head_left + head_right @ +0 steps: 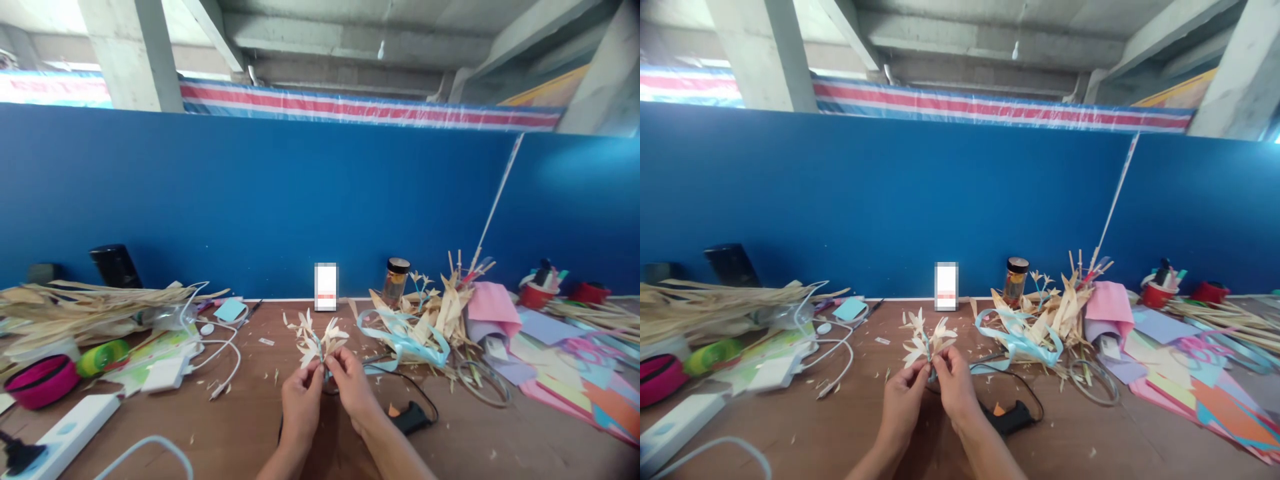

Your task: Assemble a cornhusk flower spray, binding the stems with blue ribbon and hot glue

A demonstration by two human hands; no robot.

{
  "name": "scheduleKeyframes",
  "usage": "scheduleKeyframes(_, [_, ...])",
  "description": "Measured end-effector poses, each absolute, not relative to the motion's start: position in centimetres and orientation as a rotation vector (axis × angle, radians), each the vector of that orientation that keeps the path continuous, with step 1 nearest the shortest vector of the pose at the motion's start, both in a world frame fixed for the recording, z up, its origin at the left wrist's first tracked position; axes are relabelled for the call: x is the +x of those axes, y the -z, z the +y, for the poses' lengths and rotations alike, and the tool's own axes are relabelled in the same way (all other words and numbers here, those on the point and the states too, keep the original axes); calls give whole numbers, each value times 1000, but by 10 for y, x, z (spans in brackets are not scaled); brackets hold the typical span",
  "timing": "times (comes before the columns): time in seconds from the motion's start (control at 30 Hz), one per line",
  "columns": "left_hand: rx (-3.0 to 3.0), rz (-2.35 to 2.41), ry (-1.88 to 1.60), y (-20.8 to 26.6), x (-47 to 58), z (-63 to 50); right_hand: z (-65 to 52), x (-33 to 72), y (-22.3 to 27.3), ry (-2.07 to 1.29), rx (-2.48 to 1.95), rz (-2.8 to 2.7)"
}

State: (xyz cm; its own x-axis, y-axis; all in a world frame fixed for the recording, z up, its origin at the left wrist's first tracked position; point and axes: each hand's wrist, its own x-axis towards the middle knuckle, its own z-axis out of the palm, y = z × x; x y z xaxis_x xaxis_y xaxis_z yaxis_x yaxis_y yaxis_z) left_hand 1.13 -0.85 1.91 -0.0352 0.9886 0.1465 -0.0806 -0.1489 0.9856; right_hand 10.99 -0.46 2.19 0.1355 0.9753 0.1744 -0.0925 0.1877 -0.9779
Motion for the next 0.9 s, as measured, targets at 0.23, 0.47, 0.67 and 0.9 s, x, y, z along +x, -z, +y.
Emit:
scheduleKeyframes(0.23, [1262, 1123, -1425, -15, 11, -7, -8, 105, -24, -1167, -966, -1007])
scheduleKeyframes(0.47, [1238, 1105, -1459, -19, 11, -8, -9, 102, -23, -1222, -927, -950])
scheduleKeyframes(0.67, [1274, 1101, -1452, -25, 10, -10, -9, 104, -26, -1192, -955, -994])
scheduleKeyframes(0.9, [1309, 1130, -1469, -23, 9, -8, -11, 104, -31, -1196, -945, -1024])
